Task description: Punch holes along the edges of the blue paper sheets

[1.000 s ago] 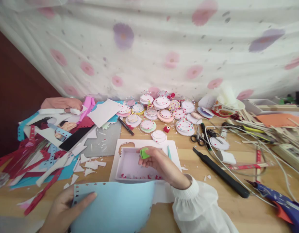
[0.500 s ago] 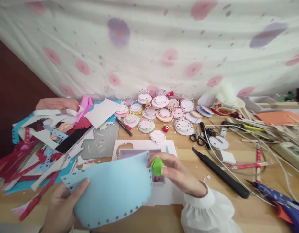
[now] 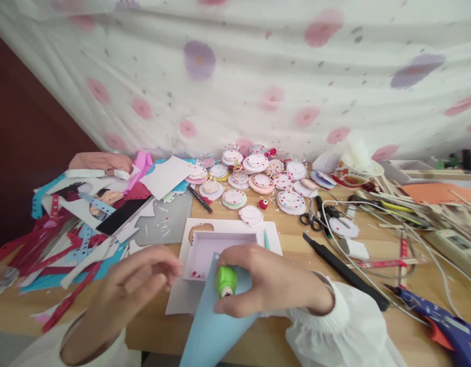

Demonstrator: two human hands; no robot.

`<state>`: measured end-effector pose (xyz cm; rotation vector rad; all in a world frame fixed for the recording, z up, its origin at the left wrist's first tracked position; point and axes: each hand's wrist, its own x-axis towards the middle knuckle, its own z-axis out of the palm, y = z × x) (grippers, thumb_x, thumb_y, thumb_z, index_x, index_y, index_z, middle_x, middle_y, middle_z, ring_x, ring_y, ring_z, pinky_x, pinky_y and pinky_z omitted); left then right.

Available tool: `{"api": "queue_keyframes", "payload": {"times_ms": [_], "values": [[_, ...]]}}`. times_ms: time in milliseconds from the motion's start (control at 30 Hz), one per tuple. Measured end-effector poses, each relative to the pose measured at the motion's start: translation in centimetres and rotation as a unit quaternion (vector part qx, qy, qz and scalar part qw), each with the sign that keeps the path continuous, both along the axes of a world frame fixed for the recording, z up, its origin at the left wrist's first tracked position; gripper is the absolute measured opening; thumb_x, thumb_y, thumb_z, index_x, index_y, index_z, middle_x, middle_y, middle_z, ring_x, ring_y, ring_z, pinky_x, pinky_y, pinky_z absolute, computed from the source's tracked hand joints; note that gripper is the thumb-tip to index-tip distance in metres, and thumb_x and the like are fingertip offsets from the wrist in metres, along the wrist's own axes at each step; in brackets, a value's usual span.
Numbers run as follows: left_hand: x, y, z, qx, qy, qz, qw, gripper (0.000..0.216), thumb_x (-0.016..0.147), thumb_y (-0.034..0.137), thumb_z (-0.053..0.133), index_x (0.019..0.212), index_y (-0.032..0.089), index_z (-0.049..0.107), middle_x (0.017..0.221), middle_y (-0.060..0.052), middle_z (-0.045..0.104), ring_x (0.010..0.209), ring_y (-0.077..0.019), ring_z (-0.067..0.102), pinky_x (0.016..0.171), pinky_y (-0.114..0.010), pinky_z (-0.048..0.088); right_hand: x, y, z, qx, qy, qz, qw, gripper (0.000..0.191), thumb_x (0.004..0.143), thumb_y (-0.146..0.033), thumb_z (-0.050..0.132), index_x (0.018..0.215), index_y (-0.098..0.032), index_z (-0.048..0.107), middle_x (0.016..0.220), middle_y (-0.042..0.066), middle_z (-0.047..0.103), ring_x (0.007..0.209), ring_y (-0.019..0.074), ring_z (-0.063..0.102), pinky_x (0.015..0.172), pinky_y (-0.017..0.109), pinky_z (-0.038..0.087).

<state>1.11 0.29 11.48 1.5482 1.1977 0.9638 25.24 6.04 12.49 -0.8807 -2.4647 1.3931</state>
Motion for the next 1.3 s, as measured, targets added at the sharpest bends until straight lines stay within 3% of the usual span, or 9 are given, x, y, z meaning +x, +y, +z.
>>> {"api": "queue_keyframes", "payload": {"times_ms": [167, 333, 467, 600, 700, 767, 933, 1100, 1300], "values": [[4.3, 0.3, -0.7, -0.153, -0.042, -0.066, 0.985, 0.019, 0.076, 0.028, 0.067, 0.076, 0.018, 0.052, 0.070, 0.003, 0.056, 0.065, -0.0105, 0.055, 0.059, -0.020, 0.045, -2.7, -0.9, -0.6, 0.086, -0.062, -0.004, 0.994, 0.024, 0.065, -0.038, 0.074, 0.072, -0.017, 0.062, 0.057, -0.006, 0.052, 0.049, 0.0067, 0.040, 0.046, 0.020, 0.025], [3.7, 0.6, -3.0, -0.271, -0.235, -0.076, 0.930, 0.026, 0.076, 0.030, 0.070, 0.091, 0.019, 0.051, 0.073, 0.004, 0.058, 0.063, -0.0089, 0.058, 0.059, -0.019, 0.048, -2.3, -1.1, -2.3, 0.104, -0.050, -0.044, 0.992, 0.046, 0.061, -0.062, 0.072, 0.073, -0.018, 0.062, 0.058, -0.003, 0.055, 0.050, 0.0097, 0.044, 0.048, 0.023, 0.026], [1.9, 1.2, -3.4, -0.328, -0.343, -0.009, 0.880, 0.033, 0.083, 0.036, 0.064, 0.109, 0.017, 0.055, 0.080, -0.003, 0.066, 0.071, -0.0109, 0.065, 0.065, -0.018, 0.052, -0.1, -0.4, -2.7, 0.061, 0.051, -0.066, 0.995, 0.020, 0.090, -0.039, 0.051, 0.094, -0.021, 0.060, 0.087, 0.004, 0.064, 0.073, 0.0156, 0.055, 0.064, 0.026, 0.040], [0.9, 2.1, -4.1, -0.347, -0.408, 0.045, 0.843, 0.026, 0.080, 0.034, 0.070, 0.091, 0.012, 0.060, 0.085, -0.006, 0.068, 0.073, -0.0093, 0.066, 0.069, -0.014, 0.053, 1.0, 0.3, -4.1, -0.087, 0.183, -0.108, 0.973, 0.022, 0.090, -0.034, 0.055, 0.109, -0.024, 0.049, 0.094, 0.004, 0.059, 0.077, 0.0140, 0.054, 0.063, 0.024, 0.043], [0.7, 3.0, -4.7, -0.337, -0.398, 0.054, 0.851, 0.025, 0.081, 0.035, 0.068, 0.088, 0.012, 0.060, 0.082, -0.006, 0.068, 0.069, -0.0088, 0.065, 0.065, -0.014, 0.054, 0.0, 0.7, -6.2, -0.238, 0.254, -0.102, 0.932, 0.047, 0.082, -0.035, 0.066, 0.119, -0.026, 0.038, 0.083, -0.002, 0.055, 0.063, 0.0091, 0.050, 0.053, 0.019, 0.038], [0.8, 3.6, -4.8, -0.321, -0.372, 0.053, 0.870, 0.026, 0.082, 0.036, 0.066, 0.092, 0.013, 0.060, 0.083, -0.006, 0.068, 0.073, -0.0112, 0.066, 0.066, -0.016, 0.054, -1.1, 0.9, -7.5, -0.279, 0.246, -0.106, 0.922, 0.048, 0.078, -0.036, 0.070, 0.114, -0.023, 0.042, 0.078, -0.004, 0.053, 0.060, 0.0076, 0.047, 0.051, 0.018, 0.036], [1.2, 4.6, -4.6, -0.297, -0.270, 0.029, 0.915, 0.029, 0.087, 0.039, 0.060, 0.105, 0.017, 0.061, 0.086, -0.004, 0.067, 0.077, -0.0128, 0.065, 0.068, -0.019, 0.052, -2.2, 1.3, -8.8, -0.259, 0.215, -0.127, 0.933, 0.034, 0.076, -0.045, 0.069, 0.072, -0.016, 0.052, 0.064, -0.006, 0.045, 0.056, 0.0065, 0.039, 0.051, 0.019, 0.032], [1.5, 4.9, -4.5, -0.311, -0.242, 0.027, 0.919, 0.027, 0.085, 0.041, 0.060, 0.098, 0.017, 0.063, 0.088, -0.003, 0.063, 0.075, -0.0117, 0.062, 0.070, -0.021, 0.051, -1.5, 1.3, -8.5, -0.286, 0.182, -0.123, 0.933, 0.043, 0.084, -0.054, 0.054, 0.067, -0.015, 0.050, 0.058, -0.006, 0.040, 0.049, 0.0053, 0.033, 0.043, 0.019, 0.026], [2.2, 5.2, -4.1, -0.324, -0.196, -0.001, 0.925, 0.029, 0.080, 0.040, 0.066, 0.096, 0.017, 0.064, 0.081, -0.001, 0.061, 0.071, -0.0115, 0.058, 0.063, -0.020, 0.047, -1.5, 1.2, -8.4, -0.291, 0.178, -0.129, 0.931, 0.044, 0.083, -0.054, 0.056, 0.062, -0.016, 0.046, 0.054, -0.007, 0.036, 0.046, 0.0047, 0.029, 0.040, 0.019, 0.022]]}}
